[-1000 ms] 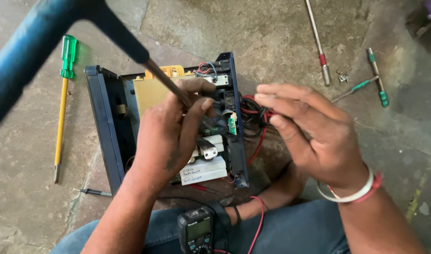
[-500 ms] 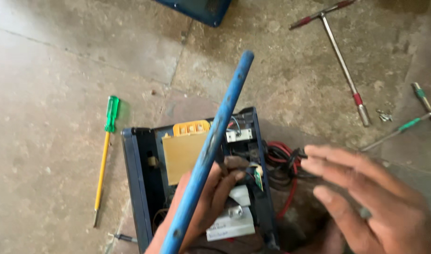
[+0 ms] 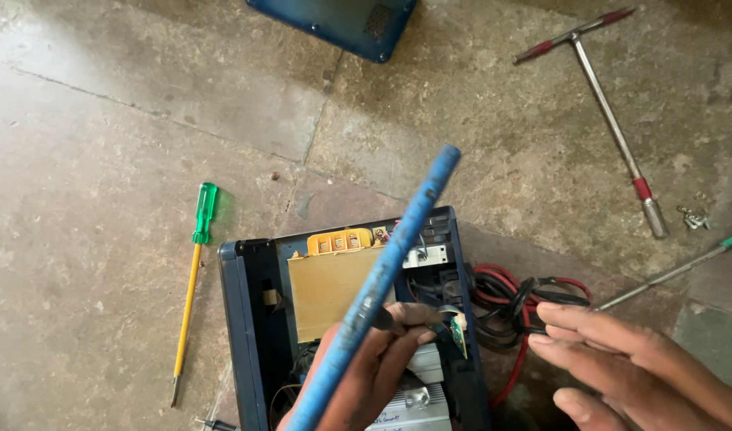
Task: The person is repairing an electronic device, likely a battery charger, by using a screwdriver to adjust internal components and a multimeter to test connections. They are sitting on the floor in a workshop environment.
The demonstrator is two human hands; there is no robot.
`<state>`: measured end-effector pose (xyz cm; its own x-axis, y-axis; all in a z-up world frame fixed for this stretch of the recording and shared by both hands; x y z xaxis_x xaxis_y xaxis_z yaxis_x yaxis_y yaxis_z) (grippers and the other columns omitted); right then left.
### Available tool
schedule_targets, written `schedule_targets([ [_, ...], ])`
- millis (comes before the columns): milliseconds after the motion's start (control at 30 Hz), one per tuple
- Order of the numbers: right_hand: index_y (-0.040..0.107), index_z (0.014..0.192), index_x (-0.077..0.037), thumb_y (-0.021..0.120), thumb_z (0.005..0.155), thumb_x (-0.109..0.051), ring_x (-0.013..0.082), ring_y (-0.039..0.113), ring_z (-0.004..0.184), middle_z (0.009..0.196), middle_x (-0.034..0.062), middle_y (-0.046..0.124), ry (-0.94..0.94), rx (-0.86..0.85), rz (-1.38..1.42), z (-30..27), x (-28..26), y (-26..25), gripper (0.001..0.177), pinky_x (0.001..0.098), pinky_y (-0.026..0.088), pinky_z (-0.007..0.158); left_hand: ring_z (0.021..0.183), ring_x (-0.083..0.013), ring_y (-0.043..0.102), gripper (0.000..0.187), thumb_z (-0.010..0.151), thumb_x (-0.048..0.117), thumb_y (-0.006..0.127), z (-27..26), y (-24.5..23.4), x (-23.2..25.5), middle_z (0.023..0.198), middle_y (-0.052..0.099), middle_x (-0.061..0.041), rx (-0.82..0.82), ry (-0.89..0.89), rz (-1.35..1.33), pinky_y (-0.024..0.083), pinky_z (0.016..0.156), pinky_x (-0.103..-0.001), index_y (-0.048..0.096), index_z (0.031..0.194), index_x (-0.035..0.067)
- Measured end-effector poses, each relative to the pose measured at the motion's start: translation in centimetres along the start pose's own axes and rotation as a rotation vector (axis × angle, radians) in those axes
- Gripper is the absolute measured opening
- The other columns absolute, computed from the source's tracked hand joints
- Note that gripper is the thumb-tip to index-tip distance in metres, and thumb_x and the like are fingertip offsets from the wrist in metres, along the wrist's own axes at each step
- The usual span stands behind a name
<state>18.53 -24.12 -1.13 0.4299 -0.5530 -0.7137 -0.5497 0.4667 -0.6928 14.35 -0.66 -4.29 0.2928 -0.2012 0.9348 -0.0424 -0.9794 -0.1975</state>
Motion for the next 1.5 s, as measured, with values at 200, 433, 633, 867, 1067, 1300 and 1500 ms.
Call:
schedule_targets([
  [200,0.07,0.128,-0.022,0.07,0.09,-0.023,0.0198,0.071,0.121,0.137,0.0057,0.068,0.038,0.092,-0.041,1.1,-3.6,-1.2,0.038,0.0367,0.055,0.099,0.083,-0.03,0.074,0.018,0.092,0.021,0.073,-0.3,0.2,0.3,0.093,0.076,-0.007,-0.186,-0.142,0.262,0.059,0.075,-0.038,0.077,0.109,0.016],
  [433,0.068,0.121,-0.011,0.073,0.089,-0.01,0.0226,0.074,0.114,0.126,0.0093,0.071,-0.176,0.157,0.027,2.2,-10.8,-4.3,0.033,0.0348,0.059,0.097,0.084,-0.0265,0.077,0.035,0.092,0.016,0.069,-2.6,-1.8,6.2,0.1,0.076,-0.006,0.022,0.098,0.08,0.061,0.073,-0.037,0.068,0.126,0.012],
  [633,0.062,0.134,-0.003,0.072,0.09,-0.007,0.0309,0.067,0.122,0.145,0.0226,0.055,-0.323,0.278,-0.152,3.4,-19.5,-5.8,0.045,0.0382,0.057,0.099,0.089,-0.0387,0.07,0.023,0.096,0.017,0.06,-5.2,-1.9,9.9,0.099,0.073,-0.014,-0.012,0.33,0.284,0.054,0.071,-0.046,0.066,0.118,0.01],
  [867,0.069,0.127,-0.005,0.073,0.081,-0.026,0.0298,0.068,0.108,0.136,0.014,0.063,-0.452,0.036,-0.68,4.9,-27.1,-5.9,0.051,0.0416,0.056,0.085,0.083,-0.0434,0.065,0.017,0.098,0.025,0.06,-6.8,-1.9,9.5,0.086,0.069,-0.017,-0.085,0.356,0.349,0.05,0.068,-0.053,0.061,0.096,0.008],
  [1067,0.072,0.112,-0.008,0.069,0.091,-0.034,0.0255,0.07,0.087,0.105,0.0095,0.07,-0.408,-0.106,-0.919,5.9,-28.9,-3.9,0.033,0.0389,0.056,0.074,0.082,-0.0438,0.066,0.023,0.099,0.032,0.056,-7.8,-3.3,9.4,0.086,0.071,-0.017,-0.084,0.383,0.286,0.05,0.066,-0.054,0.066,0.106,0.013],
  [1300,0.079,0.086,-0.018,0.059,0.102,-0.051,0.0313,0.07,0.07,0.074,0.0114,0.071,0.191,-0.228,-1.102,6.4,-25.2,-3.4,0.041,0.0422,0.055,0.067,0.082,-0.0402,0.068,0.026,0.099,0.037,0.056,-8.4,-2.7,8.2,0.083,0.072,-0.014,-0.041,0.401,0.399,0.05,0.067,-0.055,0.067,0.099,0.013],
  [1500,0.071,0.128,-0.023,0.061,0.098,-0.025,0.0281,0.071,0.078,0.093,0.0059,0.076,-0.177,-0.238,-1.109,7.9,-28.2,-4.0,0.031,0.0413,0.056,0.068,0.081,-0.0402,0.069,0.025,0.1,0.035,0.054,-8.7,-3.5,7.2,0.081,0.071,-0.015,-0.029,0.379,0.42,0.05,0.07,-0.055,0.066,0.102,0.013],
])
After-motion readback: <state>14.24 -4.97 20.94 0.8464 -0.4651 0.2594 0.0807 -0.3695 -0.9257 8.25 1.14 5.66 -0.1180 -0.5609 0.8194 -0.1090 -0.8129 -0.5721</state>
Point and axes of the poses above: each hand's wrist, its own z-axis towards the middle knuckle, its own y-axis out of the palm, x = y × z, the point moved 9 cm from there along z, towards the middle knuckle
